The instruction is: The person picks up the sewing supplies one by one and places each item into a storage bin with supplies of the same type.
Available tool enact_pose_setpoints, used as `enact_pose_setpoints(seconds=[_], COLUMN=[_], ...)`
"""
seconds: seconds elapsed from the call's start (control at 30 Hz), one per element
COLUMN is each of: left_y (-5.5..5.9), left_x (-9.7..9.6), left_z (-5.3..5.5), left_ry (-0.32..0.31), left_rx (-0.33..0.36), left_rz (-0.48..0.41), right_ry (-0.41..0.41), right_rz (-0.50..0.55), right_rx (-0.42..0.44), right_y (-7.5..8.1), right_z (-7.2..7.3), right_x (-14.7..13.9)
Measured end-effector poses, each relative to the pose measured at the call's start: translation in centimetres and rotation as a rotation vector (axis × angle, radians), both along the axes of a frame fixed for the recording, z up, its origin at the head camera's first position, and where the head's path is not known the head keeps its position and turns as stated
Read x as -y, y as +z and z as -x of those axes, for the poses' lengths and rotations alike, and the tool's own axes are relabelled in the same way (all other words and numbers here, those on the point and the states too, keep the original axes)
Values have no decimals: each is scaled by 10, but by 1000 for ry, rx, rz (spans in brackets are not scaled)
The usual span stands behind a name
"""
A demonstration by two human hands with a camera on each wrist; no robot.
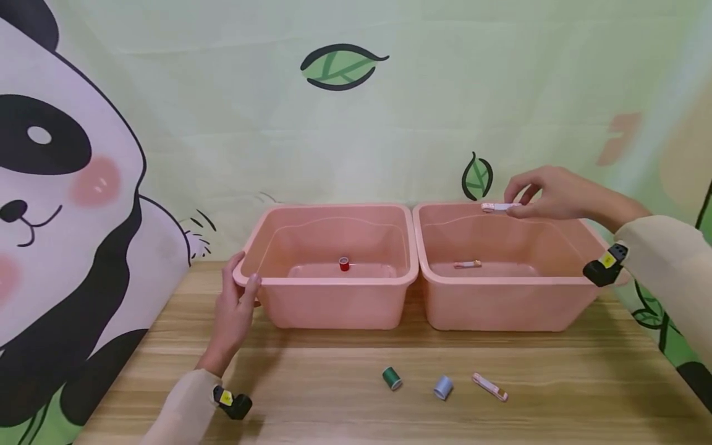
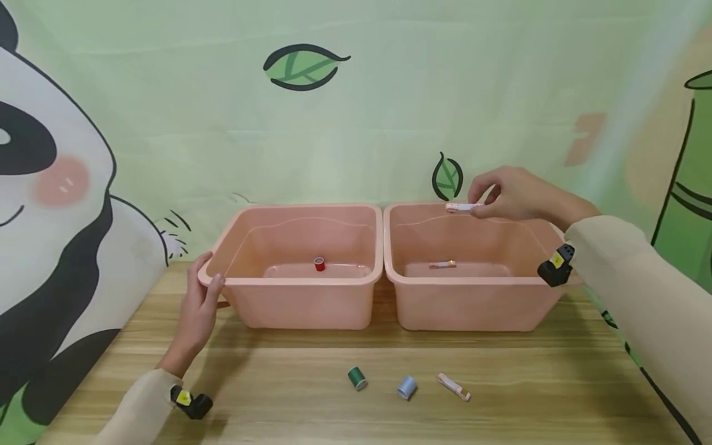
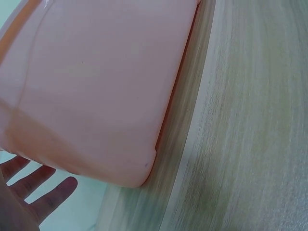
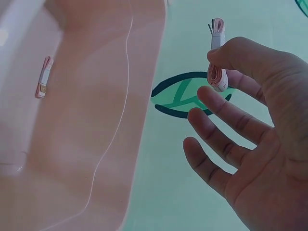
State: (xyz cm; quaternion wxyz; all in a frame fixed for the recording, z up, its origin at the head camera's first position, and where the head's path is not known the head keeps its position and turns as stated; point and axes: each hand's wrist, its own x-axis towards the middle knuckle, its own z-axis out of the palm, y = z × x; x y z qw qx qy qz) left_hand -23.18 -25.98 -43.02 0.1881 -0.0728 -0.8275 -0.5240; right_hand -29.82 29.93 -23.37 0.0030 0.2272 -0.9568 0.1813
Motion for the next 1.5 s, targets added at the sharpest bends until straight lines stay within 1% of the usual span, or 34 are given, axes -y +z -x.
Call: enact_pose_setpoints(seconds=[0.13, 0.27, 0.5, 0.57, 0.63, 0.8, 0.9, 1.07, 1.33, 1.5], left_y=[0, 3, 15, 16, 15, 6, 3, 3, 3, 2], left_x=[-1, -4, -13, -14, -15, -12, -11, -11, -12, -12], left_z=[0, -1, -8, -9, -8, -4, -3, -2, -5, -6], left_ry=[4, 14, 3, -1, 1, 9, 9, 10, 13, 18], left_rx=[5, 14, 38, 37, 33, 19, 2, -7, 4, 4], left_rz=[-9, -11, -23, -29, -27, -24, -26, -25, -23, -14], right_ry=[-3, -16, -37, -43, -47, -63, -67, -70, -77, -85], right_rz=[10, 25, 46, 49, 45, 35, 34, 31, 36, 15], right_rx=[3, 33, 97, 108, 105, 102, 113, 126, 139, 153], right_y=[-3, -8, -21, -23, -25, -27, -28, -30, -32, -32], right_z=[11, 21, 31, 33, 33, 34, 35, 35, 35, 34], right_x=[0, 0, -5, -6, -7, -10, -13, -16, -18, -18])
